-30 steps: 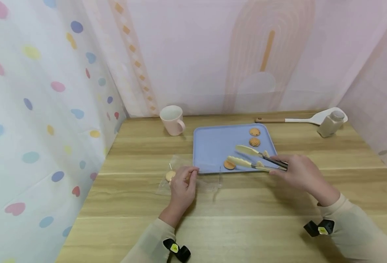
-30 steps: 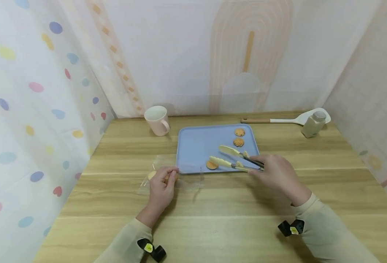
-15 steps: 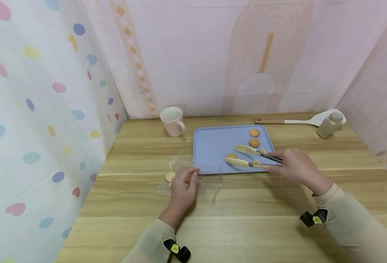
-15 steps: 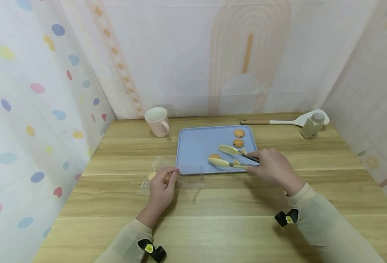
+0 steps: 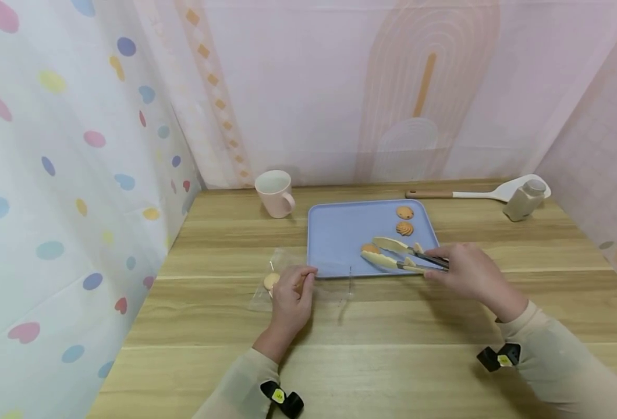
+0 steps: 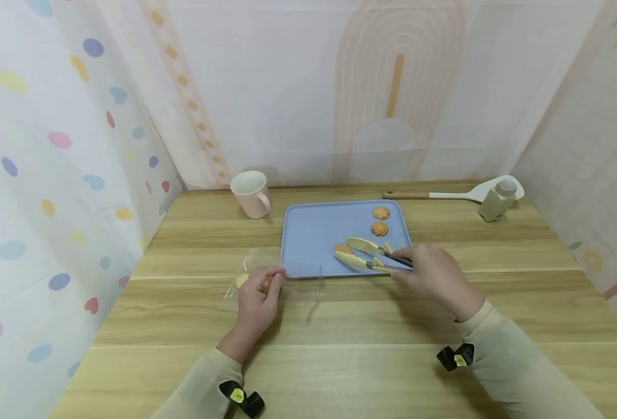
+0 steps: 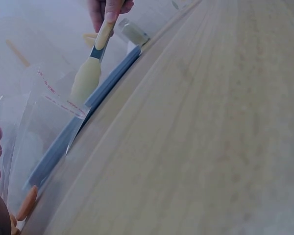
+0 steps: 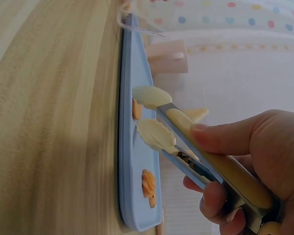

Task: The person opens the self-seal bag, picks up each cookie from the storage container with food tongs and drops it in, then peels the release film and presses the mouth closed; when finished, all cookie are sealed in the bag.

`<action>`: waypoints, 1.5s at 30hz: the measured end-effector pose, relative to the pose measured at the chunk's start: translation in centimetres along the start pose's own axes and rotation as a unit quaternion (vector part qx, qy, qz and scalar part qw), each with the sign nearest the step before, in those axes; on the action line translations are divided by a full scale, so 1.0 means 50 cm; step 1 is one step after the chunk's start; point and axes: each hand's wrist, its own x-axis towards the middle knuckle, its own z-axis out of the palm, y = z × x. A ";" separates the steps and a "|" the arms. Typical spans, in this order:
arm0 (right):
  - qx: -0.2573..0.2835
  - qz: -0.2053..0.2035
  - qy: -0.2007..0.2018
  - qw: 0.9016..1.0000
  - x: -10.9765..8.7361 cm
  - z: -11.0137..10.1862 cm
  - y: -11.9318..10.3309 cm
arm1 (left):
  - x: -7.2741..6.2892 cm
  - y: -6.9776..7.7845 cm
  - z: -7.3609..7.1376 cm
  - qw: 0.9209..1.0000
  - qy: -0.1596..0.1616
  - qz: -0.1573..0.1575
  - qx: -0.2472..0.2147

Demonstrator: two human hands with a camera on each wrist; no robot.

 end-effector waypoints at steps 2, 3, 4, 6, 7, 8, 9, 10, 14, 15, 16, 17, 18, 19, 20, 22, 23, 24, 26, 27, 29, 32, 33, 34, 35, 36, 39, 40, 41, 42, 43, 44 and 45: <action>-0.001 -0.009 0.010 1.000 -0.002 0.002 0.003 | 0.000 0.001 0.001 1.000 0.001 0.002 0.001; 0.002 -0.011 0.013 1.000 -0.004 0.004 0.005 | 0.000 0.002 0.001 1.000 0.001 0.002 0.002; 0.005 -0.010 0.015 1.000 -0.006 0.004 0.006 | 0.000 0.002 0.001 1.000 0.001 0.002 0.004; 0.009 -0.010 0.025 1.000 -0.011 0.006 0.008 | 0.001 0.003 0.001 1.000 0.001 0.004 0.004; 0.012 -0.008 0.028 1.000 -0.013 0.006 0.009 | 0.001 0.003 0.001 1.000 0.000 0.004 0.003; 0.013 -0.006 0.032 0.999 -0.016 0.005 0.009 | 0.001 0.002 0.002 1.000 -0.002 0.003 0.002; 0.017 -0.001 0.032 0.999 -0.020 0.004 0.009 | 0.001 0.002 0.002 1.000 -0.005 0.003 0.002; 0.020 0.000 0.035 0.999 -0.025 0.003 0.009 | 0.001 0.001 0.002 1.000 -0.008 0.002 0.002; 0.041 -0.002 0.038 0.998 -0.054 -0.010 -0.002 | 0.000 0.001 0.002 1.000 -0.022 -0.003 0.005; 0.048 -0.005 0.038 0.998 -0.063 -0.014 -0.005 | 0.000 0.002 0.002 1.000 -0.024 -0.004 0.006; 0.054 -0.014 0.044 0.997 -0.073 -0.017 -0.008 | 0.000 0.002 0.002 1.000 -0.026 -0.006 0.007; 0.061 -0.022 0.045 0.997 -0.082 -0.020 -0.012 | 0.000 0.002 0.002 1.000 -0.026 -0.006 0.008; 0.067 -0.029 0.049 0.996 -0.091 -0.022 -0.015 | 0.001 0.002 0.002 1.000 -0.026 -0.004 0.009; 0.069 -0.036 0.052 0.996 -0.099 -0.023 -0.017 | 0.001 0.003 0.001 1.000 -0.027 -0.005 0.009; 0.072 -0.040 0.053 0.995 -0.107 -0.022 -0.020 | 0.002 0.003 0.001 1.000 -0.027 -0.005 0.010; 0.076 -0.057 0.055 0.994 -0.118 -0.019 -0.026 | 0.003 0.001 0.000 1.000 -0.026 -0.004 0.010; 0.075 -0.060 0.053 0.994 -0.121 -0.016 -0.030 | 0.003 0.000 0.000 1.000 -0.024 -0.002 0.010; 0.071 -0.064 0.051 0.994 -0.124 -0.013 -0.034 | 0.003 0.000 0.000 1.000 -0.023 -0.002 0.008; 0.065 -0.072 0.043 0.994 -0.123 -0.004 -0.043 | 0.003 -0.002 -0.001 1.000 -0.018 -0.002 0.003; 0.061 -0.077 0.039 0.994 -0.119 0.000 -0.048 | 0.003 -0.003 -0.001 1.000 -0.015 0.000 0.001; 0.056 -0.083 0.029 0.995 -0.109 0.009 -0.056 | 0.002 -0.003 -0.001 1.000 -0.010 0.001 -0.006; 0.055 -0.093 0.015 0.994 -0.090 0.023 -0.066 | 0.001 -0.003 0.000 1.000 -0.006 0.004 -0.012; 0.058 -0.097 0.013 0.993 -0.083 0.028 -0.069 | 0.000 -0.002 0.000 1.000 -0.004 0.005 -0.014; 0.062 -0.102 0.009 0.993 -0.076 0.033 -0.072 | 0.000 -0.001 0.000 1.000 -0.003 0.003 -0.016; 0.065 -0.108 0.006 0.992 -0.068 0.038 -0.074 | 0.001 0.000 -0.001 1.000 0.000 0.003 -0.017; 0.069 -0.114 0.004 0.991 -0.062 0.043 -0.077 | 0.001 0.000 -0.001 1.000 0.004 0.002 -0.017; 0.084 -0.132 0.001 0.988 -0.047 0.053 -0.084 | 0.002 0.002 -0.001 1.000 0.016 -0.003 -0.023; 0.086 -0.138 0.001 0.987 -0.044 0.055 -0.086 | 0.003 0.002 -0.002 1.000 0.019 -0.004 -0.024; 0.086 -0.144 0.003 0.986 -0.043 0.057 -0.087 | 0.003 0.002 -0.002 0.999 0.023 -0.004 -0.026; 0.087 -0.151 0.007 0.985 -0.042 0.058 -0.088 | 0.003 0.001 -0.002 0.999 0.026 -0.005 -0.027; 0.086 -0.155 0.010 0.984 -0.043 0.058 -0.089 | 0.004 0.000 -0.002 0.999 0.029 -0.004 -0.028; 0.083 -0.160 0.017 0.984 -0.044 0.058 -0.090 | 0.004 -0.001 -0.003 0.999 0.031 -0.004 -0.027; 0.080 -0.164 0.024 0.983 -0.046 0.057 -0.090 | 0.004 -0.002 -0.004 0.999 0.033 -0.003 -0.026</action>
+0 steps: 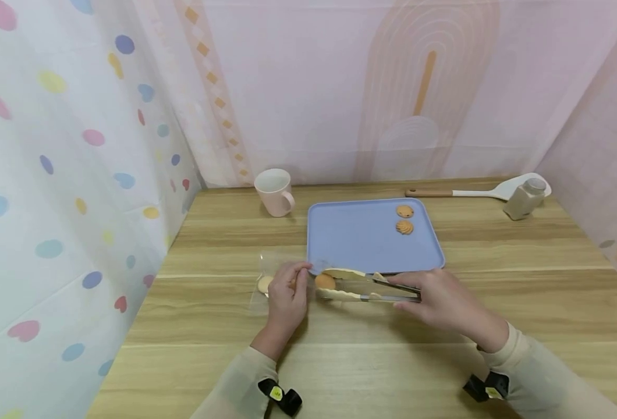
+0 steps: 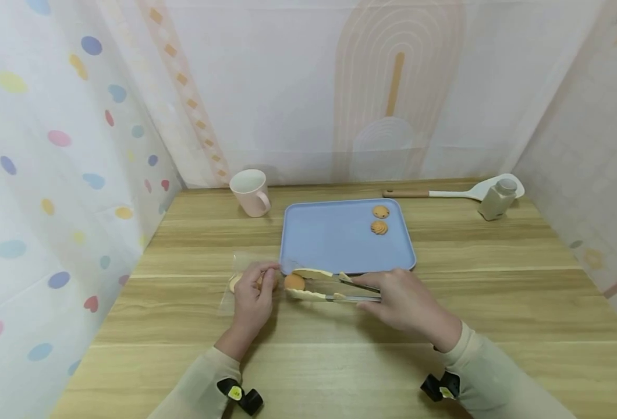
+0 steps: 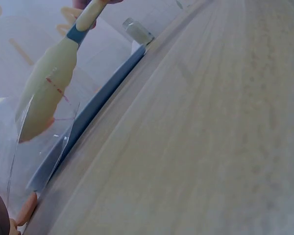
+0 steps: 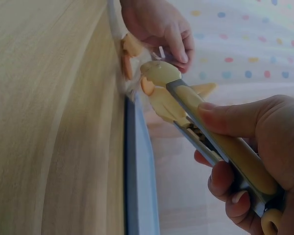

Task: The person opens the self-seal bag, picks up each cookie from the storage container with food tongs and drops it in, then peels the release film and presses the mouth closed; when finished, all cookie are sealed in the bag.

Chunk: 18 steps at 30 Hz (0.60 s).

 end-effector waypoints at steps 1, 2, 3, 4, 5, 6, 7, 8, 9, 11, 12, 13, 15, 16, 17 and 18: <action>-0.003 -0.006 0.006 1.000 -0.003 -0.001 -0.001 | 0.000 0.000 0.000 1.000 0.002 0.000 0.001; -0.007 -0.013 0.012 1.000 -0.006 -0.003 -0.001 | 0.000 -0.001 -0.001 1.000 0.003 -0.002 0.002; -0.010 -0.019 0.016 1.000 -0.009 -0.005 -0.001 | 0.000 -0.001 -0.002 1.000 0.004 -0.003 0.003; -0.016 -0.025 0.021 0.999 -0.011 -0.006 -0.002 | 0.002 -0.001 -0.002 1.000 0.004 -0.003 0.004; -0.022 -0.035 0.026 0.999 -0.013 -0.008 -0.003 | 0.003 -0.001 -0.003 1.000 0.003 -0.003 0.003; -0.027 -0.042 0.026 0.998 -0.014 -0.009 -0.003 | 0.003 -0.001 -0.004 1.000 0.003 -0.002 0.003; -0.030 -0.049 0.023 0.998 -0.013 -0.009 -0.004 | 0.004 -0.001 -0.004 1.000 0.003 -0.003 0.004; -0.033 -0.053 0.018 0.998 -0.011 -0.008 -0.005 | 0.004 -0.001 -0.004 1.000 0.002 -0.002 0.004; -0.033 -0.056 0.012 0.998 -0.008 -0.007 -0.006 | 0.003 -0.002 -0.004 1.000 0.002 -0.001 0.002; -0.033 -0.061 0.003 0.998 0.002 -0.001 -0.007 | 0.002 -0.002 -0.001 1.000 -0.001 0.005 -0.004; -0.028 -0.057 -0.003 0.998 0.008 0.004 -0.008 | 0.001 -0.002 0.000 1.000 -0.002 0.009 -0.006; -0.020 -0.053 -0.006 0.998 0.014 0.010 -0.009 | 0.000 -0.001 0.001 1.000 -0.003 0.013 -0.009; -0.007 -0.045 -0.008 0.999 0.025 0.023 -0.010 | -0.002 0.001 0.005 1.000 -0.006 0.020 -0.017; -0.002 -0.042 -0.005 0.999 0.031 0.031 -0.012 | -0.001 0.003 0.006 0.999 -0.008 0.024 -0.020; 0.004 -0.037 -0.004 0.999 0.036 0.039 -0.013 | -0.001 0.004 0.008 0.999 -0.009 0.027 -0.021; 0.010 -0.030 -0.002 0.999 0.040 0.046 -0.015 | -0.001 0.007 0.009 0.999 -0.009 0.029 -0.022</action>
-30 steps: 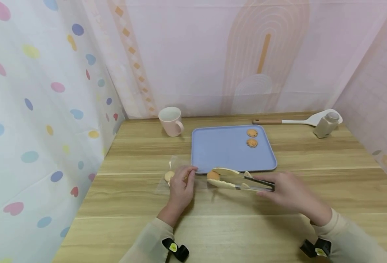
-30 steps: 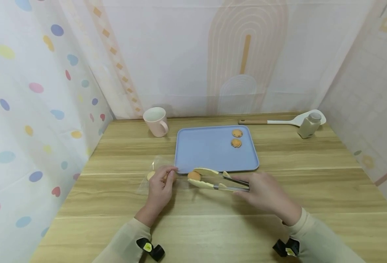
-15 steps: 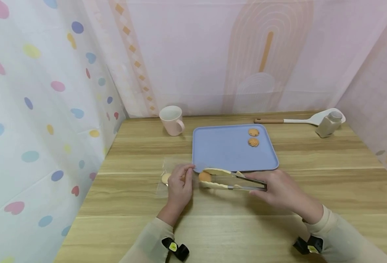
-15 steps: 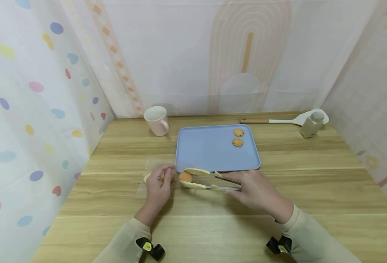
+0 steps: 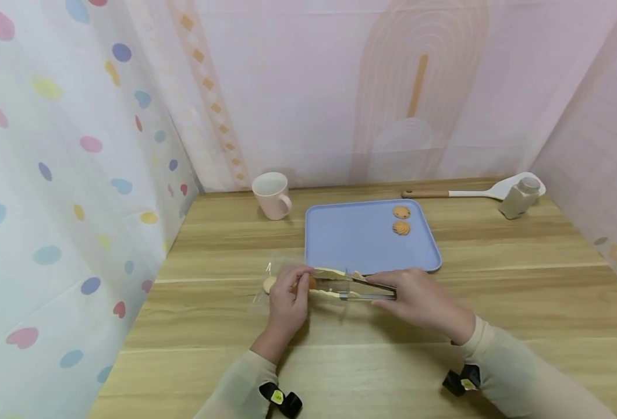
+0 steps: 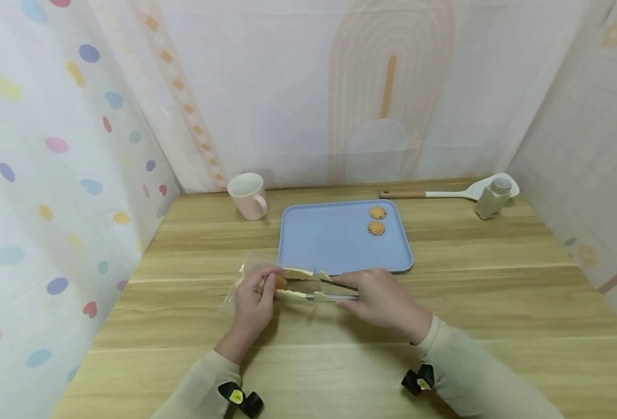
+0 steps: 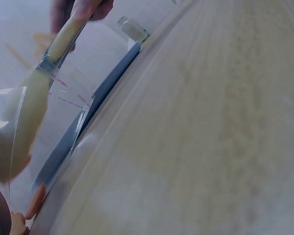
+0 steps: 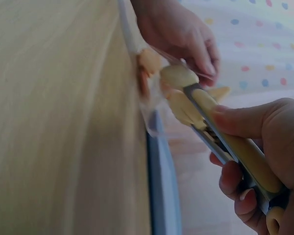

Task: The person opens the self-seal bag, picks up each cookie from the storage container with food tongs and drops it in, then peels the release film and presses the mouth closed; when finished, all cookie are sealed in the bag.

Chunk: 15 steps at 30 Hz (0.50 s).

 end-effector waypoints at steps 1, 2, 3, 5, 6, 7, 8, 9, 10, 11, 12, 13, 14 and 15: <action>0.002 0.003 0.003 1.000 0.005 0.009 -0.002 | 0.000 0.001 0.000 1.000 0.000 0.001 -0.002; 0.003 0.005 0.006 1.000 0.010 0.017 -0.004 | 0.000 0.002 0.000 1.000 -0.001 0.002 -0.003; 0.001 0.009 0.010 1.000 0.014 0.026 -0.007 | 0.001 0.003 -0.001 1.000 0.000 0.005 -0.005; 0.003 0.017 0.018 1.000 0.021 0.040 -0.013 | 0.002 0.005 -0.002 1.000 -0.002 0.008 -0.008; 0.002 0.020 0.023 1.000 0.024 0.046 -0.017 | 0.003 0.006 -0.002 1.000 -0.002 0.010 -0.010; -0.002 0.020 0.029 0.999 0.028 0.052 -0.020 | 0.003 0.006 -0.003 1.000 -0.002 0.012 -0.011; -0.004 0.021 0.033 0.999 0.031 0.057 -0.024 | 0.004 0.005 -0.003 1.000 -0.003 0.014 -0.012; -0.006 0.023 0.036 0.999 0.033 0.062 -0.027 | 0.004 0.005 -0.004 1.000 -0.003 0.015 -0.012; -0.008 0.023 0.041 0.999 0.035 0.065 -0.030 | 0.004 0.004 -0.005 1.000 -0.005 0.015 -0.013; -0.012 0.024 0.044 0.999 0.037 0.068 -0.032 | 0.004 0.003 -0.005 1.000 -0.005 0.017 -0.013; -0.014 0.024 0.048 0.998 0.038 0.070 -0.035 | 0.004 0.002 -0.005 1.000 -0.006 0.019 -0.011; -0.015 0.023 0.051 0.998 0.038 0.070 -0.036 | 0.004 0.001 -0.005 1.000 -0.004 0.021 -0.010; -0.013 0.024 0.054 0.998 0.036 0.069 -0.037 | 0.004 0.001 -0.006 1.000 -0.004 0.022 -0.007; -0.011 0.025 0.056 0.998 0.034 0.067 -0.038 | 0.004 0.001 -0.007 1.000 -0.003 0.022 -0.005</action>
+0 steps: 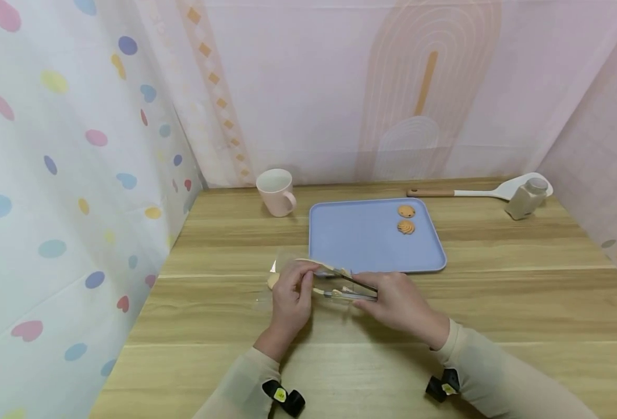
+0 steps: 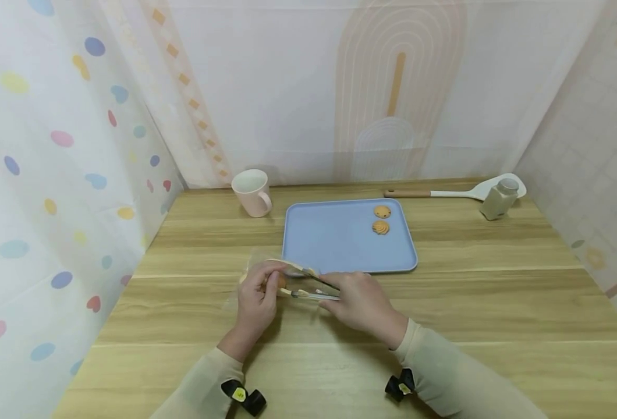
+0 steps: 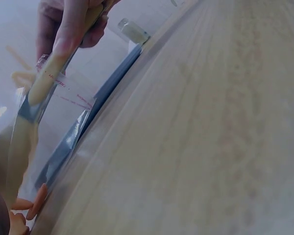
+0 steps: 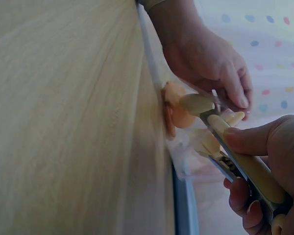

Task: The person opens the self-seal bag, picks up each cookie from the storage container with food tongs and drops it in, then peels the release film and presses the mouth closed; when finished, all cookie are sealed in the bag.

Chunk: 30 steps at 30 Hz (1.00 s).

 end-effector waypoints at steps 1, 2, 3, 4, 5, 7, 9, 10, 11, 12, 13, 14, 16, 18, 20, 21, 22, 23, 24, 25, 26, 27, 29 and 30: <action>0.001 0.001 0.001 1.000 -0.004 -0.005 0.001 | 0.000 0.000 0.001 1.000 0.002 0.001 0.003; 0.005 0.005 -0.001 1.000 -0.007 -0.010 0.002 | 0.000 -0.001 0.001 1.000 0.004 0.001 0.008; 0.007 0.008 -0.003 1.000 -0.012 -0.017 0.003 | 0.000 -0.001 0.001 1.000 0.006 0.001 0.013; 0.011 0.016 -0.008 1.000 -0.017 -0.024 0.004 | -0.001 -0.001 0.001 1.000 0.008 0.000 0.016; 0.012 0.022 -0.011 1.000 -0.023 -0.031 0.005 | -0.001 -0.001 0.001 1.000 0.009 -0.004 0.021; 0.017 0.038 -0.022 0.999 -0.035 -0.047 0.008 | -0.002 -0.004 0.002 1.000 0.012 -0.007 0.023; 0.019 0.049 -0.026 0.998 -0.050 -0.063 0.012 | -0.004 -0.006 0.002 1.000 0.014 -0.009 0.024; 0.021 0.055 -0.027 0.998 -0.059 -0.070 0.016 | -0.004 -0.007 0.002 1.000 0.014 -0.010 0.023; 0.023 0.060 -0.028 0.998 -0.068 -0.079 0.019 | -0.005 -0.008 0.003 1.000 0.014 -0.010 0.023; 0.024 0.061 -0.027 0.998 -0.078 -0.087 0.024 | -0.006 -0.008 0.003 1.000 0.013 -0.009 0.024; 0.021 0.063 -0.025 0.997 -0.088 -0.096 0.028 | -0.006 -0.008 0.003 1.000 0.012 -0.008 0.026; 0.022 0.069 -0.022 0.997 -0.100 -0.106 0.033 | -0.006 -0.008 0.003 0.999 0.010 -0.008 0.029; 0.023 0.078 -0.014 0.997 -0.123 -0.128 0.042 | -0.006 -0.007 0.004 0.999 0.004 -0.011 0.032; 0.023 0.088 -0.001 0.996 -0.144 -0.152 0.053 | -0.005 -0.007 0.004 0.999 -0.002 -0.013 0.036; 0.016 0.110 0.013 0.994 -0.160 -0.175 0.065 | -0.004 -0.008 0.004 0.999 -0.007 -0.017 0.036; 0.012 0.121 0.018 0.992 -0.165 -0.186 0.073 | -0.003 -0.008 0.004 0.999 -0.008 -0.018 0.036; 0.002 0.132 0.023 0.991 -0.168 -0.196 0.083 | -0.003 -0.009 0.003 0.999 -0.009 -0.019 0.036; -0.006 0.146 0.025 0.989 -0.170 -0.204 0.094 | -0.002 -0.009 0.003 0.999 -0.009 -0.019 0.036; -0.019 0.159 0.026 0.987 -0.169 -0.212 0.106 | -0.002 -0.009 0.003 0.999 -0.010 -0.019 0.037; -0.032 0.169 0.028 0.985 -0.167 -0.218 0.118 | -0.003 -0.008 0.002 0.999 -0.009 -0.021 0.036; -0.043 0.180 0.028 0.982 -0.164 -0.222 0.132 | -0.003 -0.008 0.002 0.999 -0.009 -0.021 0.037; -0.053 0.190 0.027 0.980 -0.160 -0.225 0.144 | -0.003 -0.006 0.002 0.999 -0.009 -0.022 0.037; -0.066 0.210 0.023 0.975 -0.151 -0.228 0.165 | -0.005 -0.004 0.003 0.999 -0.008 -0.021 0.038; -0.074 0.216 0.021 0.973 -0.147 -0.228 0.174 | -0.005 -0.003 0.004 0.999 -0.008 -0.021 0.038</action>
